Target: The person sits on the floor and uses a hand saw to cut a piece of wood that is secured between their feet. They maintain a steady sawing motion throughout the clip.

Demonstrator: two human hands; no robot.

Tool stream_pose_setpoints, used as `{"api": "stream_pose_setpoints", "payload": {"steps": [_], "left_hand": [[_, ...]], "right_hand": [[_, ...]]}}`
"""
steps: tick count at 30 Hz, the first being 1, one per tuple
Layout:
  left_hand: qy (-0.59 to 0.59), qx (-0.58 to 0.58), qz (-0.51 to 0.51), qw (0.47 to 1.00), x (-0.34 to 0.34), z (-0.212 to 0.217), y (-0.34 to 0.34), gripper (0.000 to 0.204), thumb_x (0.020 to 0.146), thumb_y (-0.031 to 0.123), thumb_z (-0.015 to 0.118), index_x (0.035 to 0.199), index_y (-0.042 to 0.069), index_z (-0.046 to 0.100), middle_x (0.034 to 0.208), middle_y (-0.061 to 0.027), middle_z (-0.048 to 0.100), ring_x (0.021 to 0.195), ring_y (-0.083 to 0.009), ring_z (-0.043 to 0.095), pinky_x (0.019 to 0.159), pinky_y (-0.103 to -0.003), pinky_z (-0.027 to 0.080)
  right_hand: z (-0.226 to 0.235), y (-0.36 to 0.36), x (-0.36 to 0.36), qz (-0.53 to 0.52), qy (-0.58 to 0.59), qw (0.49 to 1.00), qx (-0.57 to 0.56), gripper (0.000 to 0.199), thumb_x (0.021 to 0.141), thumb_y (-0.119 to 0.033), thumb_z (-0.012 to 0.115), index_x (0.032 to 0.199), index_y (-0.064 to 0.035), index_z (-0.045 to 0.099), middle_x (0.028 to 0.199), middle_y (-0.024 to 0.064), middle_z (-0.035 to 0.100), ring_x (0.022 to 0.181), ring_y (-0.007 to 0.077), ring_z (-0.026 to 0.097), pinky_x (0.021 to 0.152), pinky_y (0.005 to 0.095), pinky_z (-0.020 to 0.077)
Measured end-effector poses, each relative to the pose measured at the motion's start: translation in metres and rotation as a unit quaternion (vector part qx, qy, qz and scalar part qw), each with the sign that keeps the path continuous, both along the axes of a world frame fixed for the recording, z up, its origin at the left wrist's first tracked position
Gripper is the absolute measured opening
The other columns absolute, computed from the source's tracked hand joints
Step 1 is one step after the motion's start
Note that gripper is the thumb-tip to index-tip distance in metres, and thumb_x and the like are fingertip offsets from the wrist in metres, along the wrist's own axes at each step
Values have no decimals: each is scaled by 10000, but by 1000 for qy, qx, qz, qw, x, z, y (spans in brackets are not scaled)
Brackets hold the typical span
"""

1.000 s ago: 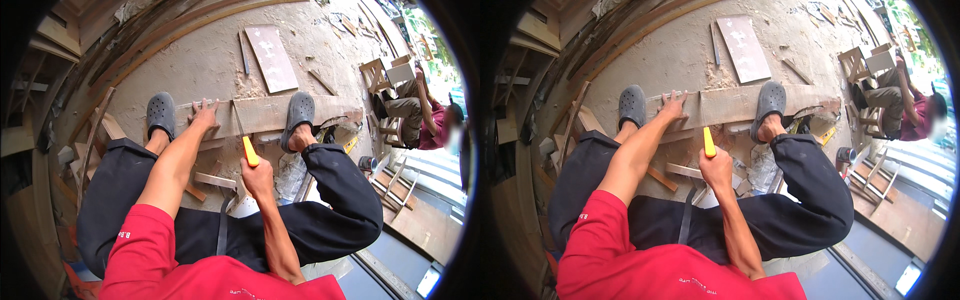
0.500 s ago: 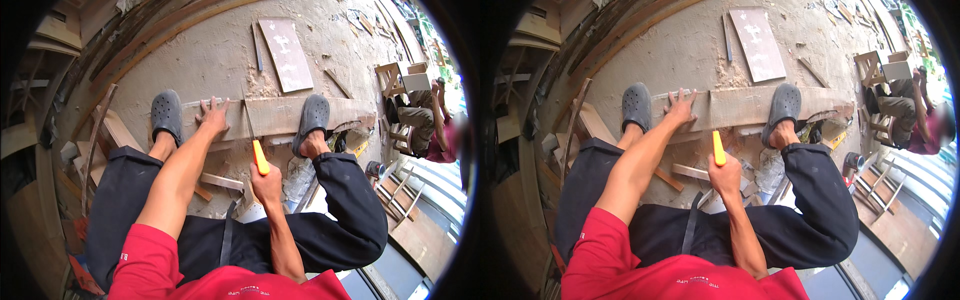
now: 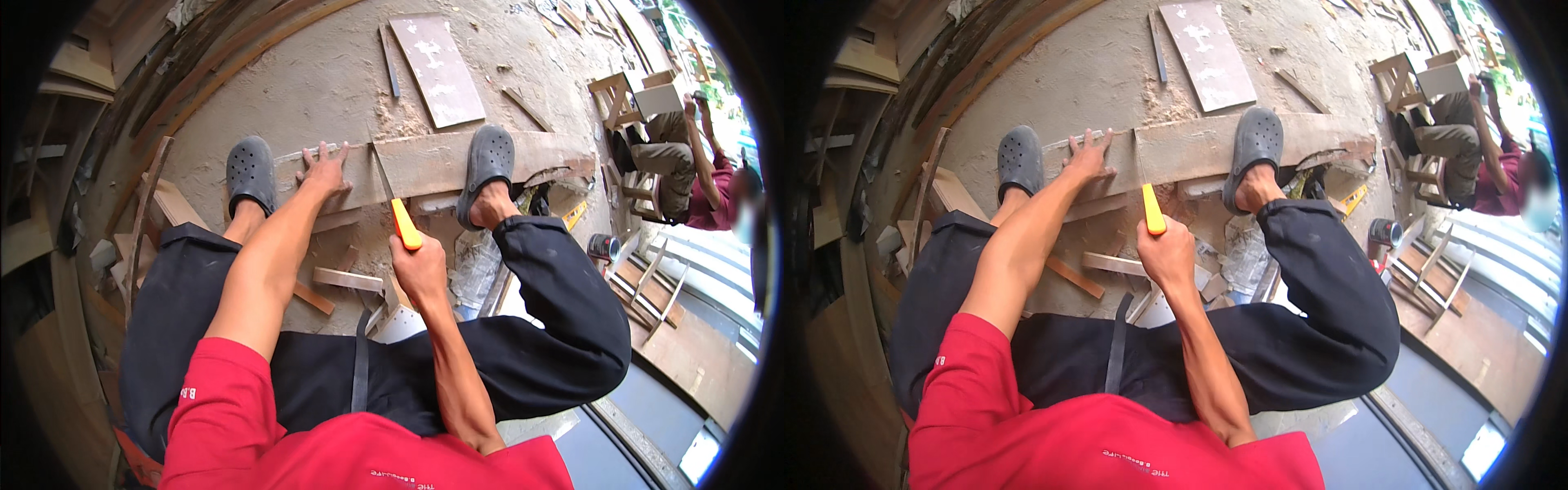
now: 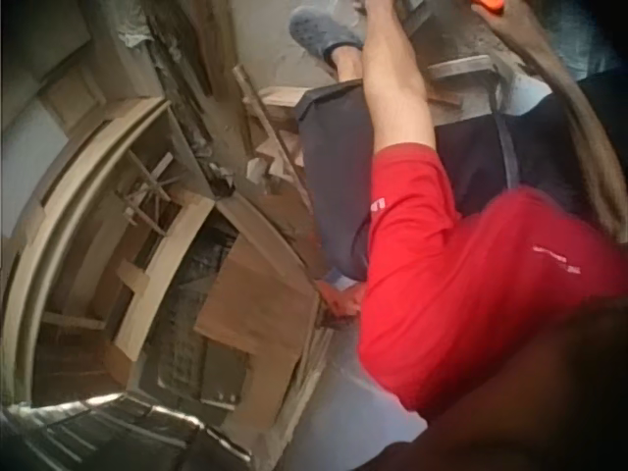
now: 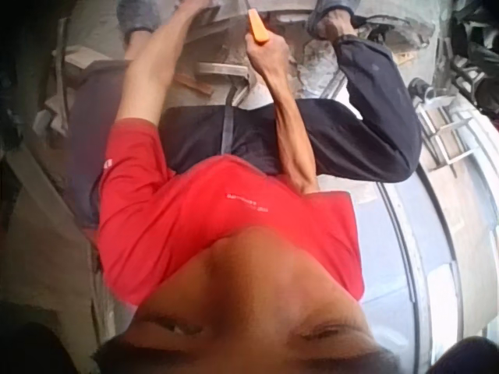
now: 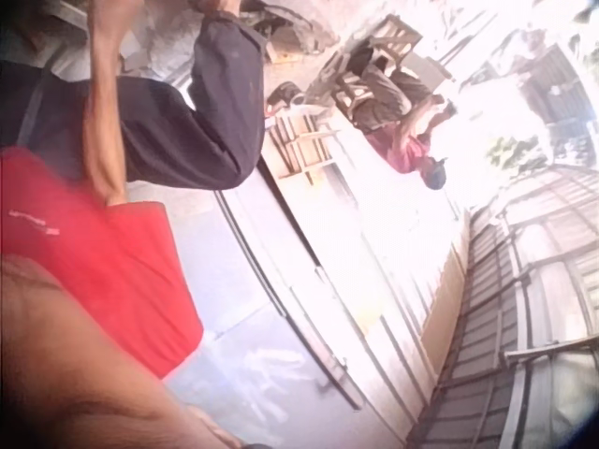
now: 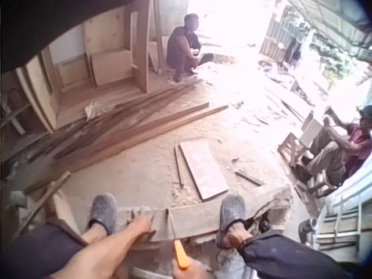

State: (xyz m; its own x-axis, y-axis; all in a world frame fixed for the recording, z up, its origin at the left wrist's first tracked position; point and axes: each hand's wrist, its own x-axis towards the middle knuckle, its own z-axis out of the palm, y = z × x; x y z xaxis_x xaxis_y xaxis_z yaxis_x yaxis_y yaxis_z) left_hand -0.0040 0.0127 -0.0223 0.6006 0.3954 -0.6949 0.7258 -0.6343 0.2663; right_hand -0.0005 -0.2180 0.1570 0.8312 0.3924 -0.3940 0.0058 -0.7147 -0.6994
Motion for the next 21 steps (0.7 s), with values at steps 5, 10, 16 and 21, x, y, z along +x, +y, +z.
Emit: {"api": "stream_pose_setpoints", "payload": {"steps": [5,10,16,21], "left_hand": [[19,-8,10,1000,5,5,-1,1030,776,396,804,1555,400,131,1635,-176,16,1438,-569,-19,1046,-778,244],[21,-15,28,999,4,13,-4,1014,783,367,808,1548,420,145,1648,-123,7,1464,-516,-22,1083,-746,220],[15,-8,9,1000,-1,10,-1,1024,790,388,795,1559,388,119,1638,-164,23,1440,-566,-11,1053,-768,242],[19,-17,27,999,5,15,-3,1023,782,365,803,1555,390,134,1641,-152,7,1449,-545,-36,1071,-761,221]], "right_hand": [[41,-10,-20,47,-26,999,-9,265,846,-217,658,762,31,624,697,263,614,701,453,627,626,475,486],[12,-14,-9,-2,20,1000,7,257,854,-186,644,748,45,605,659,249,595,642,418,627,599,455,472],[7,0,-1,7,2,1000,8,258,860,-189,632,751,42,595,667,250,587,635,431,599,593,451,454],[9,6,-5,15,-3,1000,16,250,856,-180,636,748,41,594,669,249,587,628,420,601,595,445,454]]}}
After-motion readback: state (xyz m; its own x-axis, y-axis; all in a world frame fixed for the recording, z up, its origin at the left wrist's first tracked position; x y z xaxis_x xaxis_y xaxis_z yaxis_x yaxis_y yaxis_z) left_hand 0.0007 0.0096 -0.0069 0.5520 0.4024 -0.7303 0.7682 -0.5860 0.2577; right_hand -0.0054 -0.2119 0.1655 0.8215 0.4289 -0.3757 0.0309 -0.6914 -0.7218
